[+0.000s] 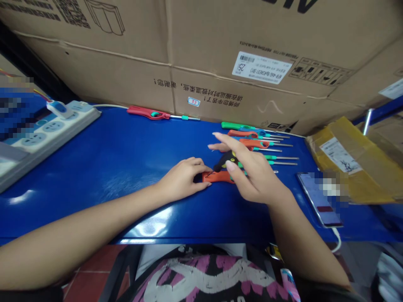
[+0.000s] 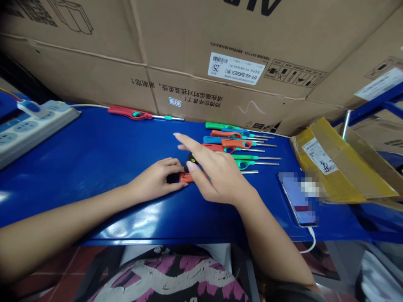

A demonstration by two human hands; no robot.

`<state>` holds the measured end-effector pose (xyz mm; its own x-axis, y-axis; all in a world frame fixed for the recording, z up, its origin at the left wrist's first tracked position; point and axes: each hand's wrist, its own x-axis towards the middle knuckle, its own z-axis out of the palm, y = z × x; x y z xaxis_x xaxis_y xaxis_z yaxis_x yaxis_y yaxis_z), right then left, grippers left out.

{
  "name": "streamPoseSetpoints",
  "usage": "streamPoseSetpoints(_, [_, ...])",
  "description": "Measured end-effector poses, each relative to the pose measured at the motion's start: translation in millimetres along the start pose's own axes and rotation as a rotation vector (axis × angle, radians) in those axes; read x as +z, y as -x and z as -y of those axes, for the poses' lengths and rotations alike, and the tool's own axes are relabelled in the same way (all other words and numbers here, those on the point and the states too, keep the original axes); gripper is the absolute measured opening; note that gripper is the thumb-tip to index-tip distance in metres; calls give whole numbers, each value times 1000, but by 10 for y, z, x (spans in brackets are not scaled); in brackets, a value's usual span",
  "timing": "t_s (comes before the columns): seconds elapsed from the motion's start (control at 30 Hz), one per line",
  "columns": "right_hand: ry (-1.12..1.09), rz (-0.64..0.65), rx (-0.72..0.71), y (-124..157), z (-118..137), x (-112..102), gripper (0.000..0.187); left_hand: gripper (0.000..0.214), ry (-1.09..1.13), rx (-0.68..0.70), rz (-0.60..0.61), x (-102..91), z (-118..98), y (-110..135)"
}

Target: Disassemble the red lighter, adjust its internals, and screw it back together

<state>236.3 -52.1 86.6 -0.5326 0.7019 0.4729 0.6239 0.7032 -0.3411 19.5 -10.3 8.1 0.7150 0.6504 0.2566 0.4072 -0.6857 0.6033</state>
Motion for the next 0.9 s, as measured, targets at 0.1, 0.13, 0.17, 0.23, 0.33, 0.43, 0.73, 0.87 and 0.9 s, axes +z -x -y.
streamPoseSetpoints(0.1, [-74, 6, -52, -1, 10, 17, 46, 18, 8, 2, -6, 1, -4, 1])
streamPoseSetpoints(0.13, [-29, -45, -67, -1, 10, 34, 38, 16, 11, -2, -9, 3, -5, 0])
streamPoseSetpoints(0.17, [41, -112, -73, -3, 10, 51, 31, 13, 16, -4, -9, 5, -6, -1])
streamPoseSetpoints(0.23, [135, -187, -69, -7, 15, 73, 29, 10, 22, -8, -11, 9, -5, -3])
streamPoseSetpoints(0.33, [4, -60, -34, -12, 33, 63, 44, 12, 21, -3, -16, 13, 2, 0])
streamPoseSetpoints(0.43, [-75, -8, -52, -12, 35, 65, 47, 15, 21, 0, -16, 16, 5, 6])
streamPoseSetpoints(0.73, [-61, -3, -23, 9, 47, 76, 53, 14, 1, -42, -8, 35, -3, 15])
streamPoseSetpoints(0.87, [73, -141, -57, 6, 48, 134, 27, 11, 23, -44, -12, 62, 19, 5])
streamPoseSetpoints(0.9, [129, -204, -48, 0, 41, 150, 22, 9, 18, -47, -13, 66, 23, 1])
